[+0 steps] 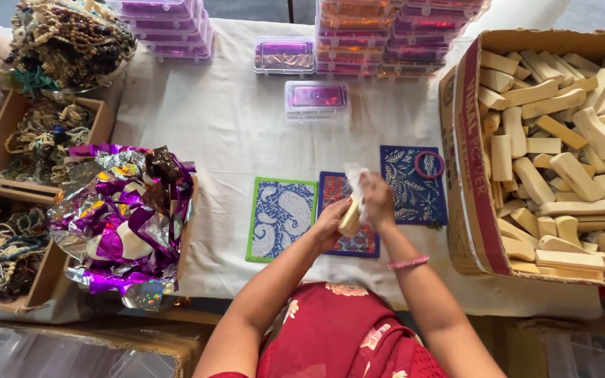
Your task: The person wipes small wooden blocks with a white cloth on a table covered with a white cloth. They then wrap a wooden block in a purple foil sheet and place it into a clear plastic container. The person continues to wipe additional wooden blocks with the cloth.
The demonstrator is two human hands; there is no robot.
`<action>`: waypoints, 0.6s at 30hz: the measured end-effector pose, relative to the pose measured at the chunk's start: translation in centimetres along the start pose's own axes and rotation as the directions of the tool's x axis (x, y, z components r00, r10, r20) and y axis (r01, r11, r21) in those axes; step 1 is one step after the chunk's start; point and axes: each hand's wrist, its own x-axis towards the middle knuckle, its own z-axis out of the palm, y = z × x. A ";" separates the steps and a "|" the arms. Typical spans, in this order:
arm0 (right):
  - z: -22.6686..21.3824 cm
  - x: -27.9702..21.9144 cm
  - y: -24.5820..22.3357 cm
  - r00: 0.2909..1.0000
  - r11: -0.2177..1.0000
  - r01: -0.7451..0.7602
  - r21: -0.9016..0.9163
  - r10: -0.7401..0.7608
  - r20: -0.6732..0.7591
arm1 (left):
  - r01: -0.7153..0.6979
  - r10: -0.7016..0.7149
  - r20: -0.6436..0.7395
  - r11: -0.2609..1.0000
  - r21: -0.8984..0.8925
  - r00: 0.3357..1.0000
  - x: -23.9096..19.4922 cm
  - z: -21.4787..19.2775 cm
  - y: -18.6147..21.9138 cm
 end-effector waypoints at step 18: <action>-2.3 3.4 -5.5 0.817 0.715 -0.521 0.467 0.259 0.515 | -0.122 0.137 -0.007 0.905 0.408 0.991 -2.1 1.4 4.4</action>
